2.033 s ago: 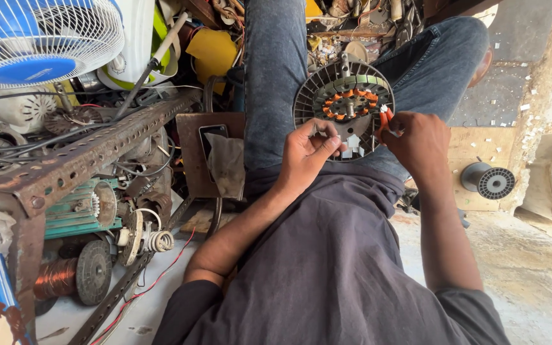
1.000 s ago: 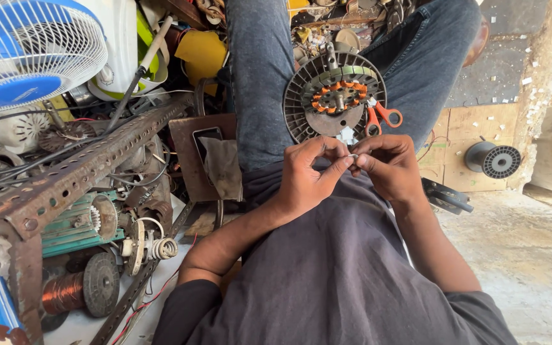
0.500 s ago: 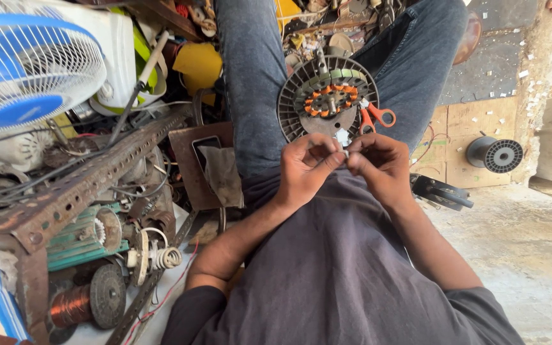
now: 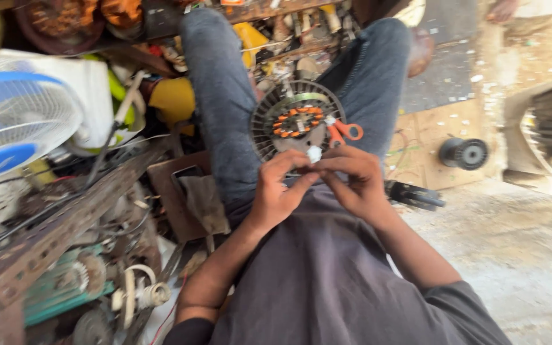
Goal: The person removes a motor rotor from a blue winding machine and sits on the floor to work on it. They use scissors to cut insulation from the copper windings and then wrap the exposed wire ends with white tape.
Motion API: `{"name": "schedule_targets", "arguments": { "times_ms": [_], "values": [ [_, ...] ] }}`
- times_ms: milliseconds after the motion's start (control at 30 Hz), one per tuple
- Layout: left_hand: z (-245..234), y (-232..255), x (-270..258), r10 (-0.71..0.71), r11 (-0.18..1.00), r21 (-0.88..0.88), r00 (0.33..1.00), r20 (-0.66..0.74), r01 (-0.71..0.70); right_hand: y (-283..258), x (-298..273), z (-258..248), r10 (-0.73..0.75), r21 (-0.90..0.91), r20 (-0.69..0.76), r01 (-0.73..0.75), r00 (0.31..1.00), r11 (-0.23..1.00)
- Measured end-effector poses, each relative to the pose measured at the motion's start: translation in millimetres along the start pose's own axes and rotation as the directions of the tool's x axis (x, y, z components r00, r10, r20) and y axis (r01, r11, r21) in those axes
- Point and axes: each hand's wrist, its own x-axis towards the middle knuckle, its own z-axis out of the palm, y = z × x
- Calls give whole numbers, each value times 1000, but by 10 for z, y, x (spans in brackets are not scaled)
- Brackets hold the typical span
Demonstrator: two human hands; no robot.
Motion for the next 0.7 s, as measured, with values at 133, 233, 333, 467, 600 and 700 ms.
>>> {"name": "schedule_targets", "arguments": {
  "times_ms": [133,233,333,467,600,700],
  "values": [
    [15,-13,-15,-74,986,-145,994,76,85,104,-80,-68,135,-14,3,-135,991,991],
    [96,-46,-117,-160,953,-253,986,53,168,309,-190,-45,303,325,44,-300,952,897],
    [183,-52,-138,-139,936,-324,990,7,134,462,-290,-5,368,612,55,-322,928,722],
    [185,-31,-127,-44,982,-185,996,-75,29,566,-362,48,321,675,32,-258,946,691],
    [118,28,-71,-31,994,-108,998,-57,25,519,-389,98,318,693,-5,-226,948,684],
    [85,-26,-83,-39,984,-172,999,-14,36,494,-390,119,311,693,-17,-213,950,689]
  ]
}}
